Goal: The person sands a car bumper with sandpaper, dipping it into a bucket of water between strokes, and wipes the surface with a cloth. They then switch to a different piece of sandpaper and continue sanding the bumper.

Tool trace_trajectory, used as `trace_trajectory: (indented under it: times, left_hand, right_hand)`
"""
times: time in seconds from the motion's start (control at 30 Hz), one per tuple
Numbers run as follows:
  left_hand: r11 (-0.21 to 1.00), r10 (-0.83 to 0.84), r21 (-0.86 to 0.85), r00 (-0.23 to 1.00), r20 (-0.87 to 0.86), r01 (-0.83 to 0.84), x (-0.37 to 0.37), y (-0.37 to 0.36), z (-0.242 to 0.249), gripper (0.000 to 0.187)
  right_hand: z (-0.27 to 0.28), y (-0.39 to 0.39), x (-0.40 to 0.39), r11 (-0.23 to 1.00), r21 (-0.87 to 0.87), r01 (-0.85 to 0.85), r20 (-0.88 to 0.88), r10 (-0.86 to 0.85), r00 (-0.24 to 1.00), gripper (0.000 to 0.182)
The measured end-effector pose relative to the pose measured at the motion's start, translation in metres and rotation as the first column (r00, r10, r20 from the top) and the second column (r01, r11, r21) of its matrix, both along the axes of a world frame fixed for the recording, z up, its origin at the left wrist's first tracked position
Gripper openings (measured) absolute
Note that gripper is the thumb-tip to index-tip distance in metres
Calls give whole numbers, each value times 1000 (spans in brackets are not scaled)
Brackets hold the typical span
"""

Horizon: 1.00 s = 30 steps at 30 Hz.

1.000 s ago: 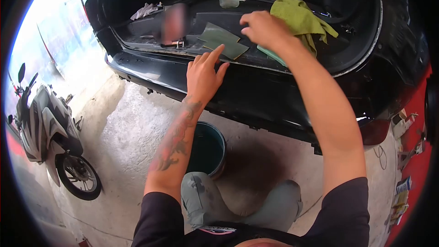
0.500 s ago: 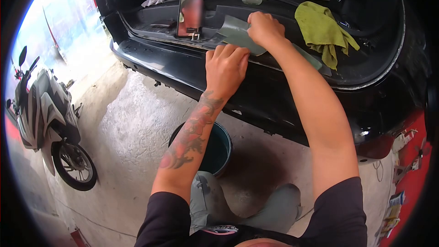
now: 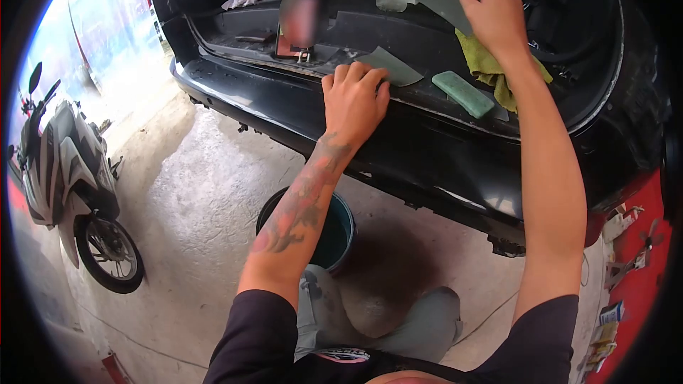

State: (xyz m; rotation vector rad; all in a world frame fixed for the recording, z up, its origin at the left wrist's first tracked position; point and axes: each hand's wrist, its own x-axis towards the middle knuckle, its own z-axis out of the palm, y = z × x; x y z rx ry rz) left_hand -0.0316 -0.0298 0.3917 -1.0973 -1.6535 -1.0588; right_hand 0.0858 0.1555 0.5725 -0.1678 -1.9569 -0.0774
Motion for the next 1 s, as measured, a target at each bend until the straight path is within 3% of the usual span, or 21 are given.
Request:
trace_trajectory:
  times: [0.03,0.07,0.1,0.13,0.2,0.23,0.27,0.33,0.4,0.47,0.53,0.6,0.63,0.67,0.73,0.83,0.9,0.97,1.0]
  left_hand:
    - [1000,-8,14,999,46,8,7,-5,1,16]
    - [979,-202,56,940,274,194,18,-15,5,23]
    - [922,-381,138,794,473,361,34,-28,10,31]
    - [833,-529,253,573,626,492,47,-39,8,39]
    - [466,-824,646,30,566,605,69,-56,-13,55]
    - [246,-866,804,-250,433,541,80,-65,-25,63]
    - [161,-864,876,-363,348,455,92,-71,-39,73]
    - [147,-879,939,-395,268,311,117,-87,-54,71]
    - [254,-853,943,-410,323,215,116,-107,-83,72]
    - [449,-807,862,-306,504,237,97,-127,-126,61]
    - [712,-622,561,7,783,422,65,-147,-180,48]
    - [883,-242,99,263,934,459,42,-162,-214,49]
    - [819,56,-304,460,886,487,23,-170,-230,58]
    - [715,221,-517,549,806,471,10,-171,-250,60]
    - [394,470,-842,707,529,368,-16,-168,-301,63]
    - [128,620,-921,695,363,367,-48,-165,-369,61]
    - [22,636,-918,703,319,397,-68,-167,-427,51]
    - [-114,560,-940,802,208,322,-59,-172,-454,41]
    - [-182,567,-878,777,274,442,-55,-173,-475,39]
  right_hand:
    - [-2,-11,14,997,-70,-32,22,34,999,22]
    - [-6,-34,30,988,-141,-63,40,69,997,21]
    - [-15,-55,45,973,-213,-90,55,104,993,20]
    - [-29,-71,55,978,-108,-176,31,181,983,17]
    - [-65,-106,77,947,118,-300,62,294,954,15]
    - [-89,-122,88,936,54,-348,174,334,926,18]
    - [-111,-141,97,908,59,-415,300,381,875,20]
    - [-157,-172,115,900,-4,-435,522,373,767,26]
    - [-189,-185,129,832,-161,-531,550,522,652,39]
    - [-220,-185,150,828,-318,-463,537,559,631,44]
    - [-254,-177,175,818,-453,-354,537,568,624,45]
    - [-290,-169,203,789,-584,-191,542,555,631,42]
    - [-307,-166,218,753,-650,-100,541,552,634,40]
    - [-320,-165,233,727,-686,-13,560,540,629,40]
    - [-343,-167,258,659,-735,159,598,519,611,39]
    - [-368,-172,286,685,-684,252,683,478,553,40]
    - [-366,-176,291,658,-682,318,704,473,530,41]
    - [-369,-177,295,650,-675,350,715,457,529,41]
    - [-371,-176,295,660,-663,353,723,441,532,41]
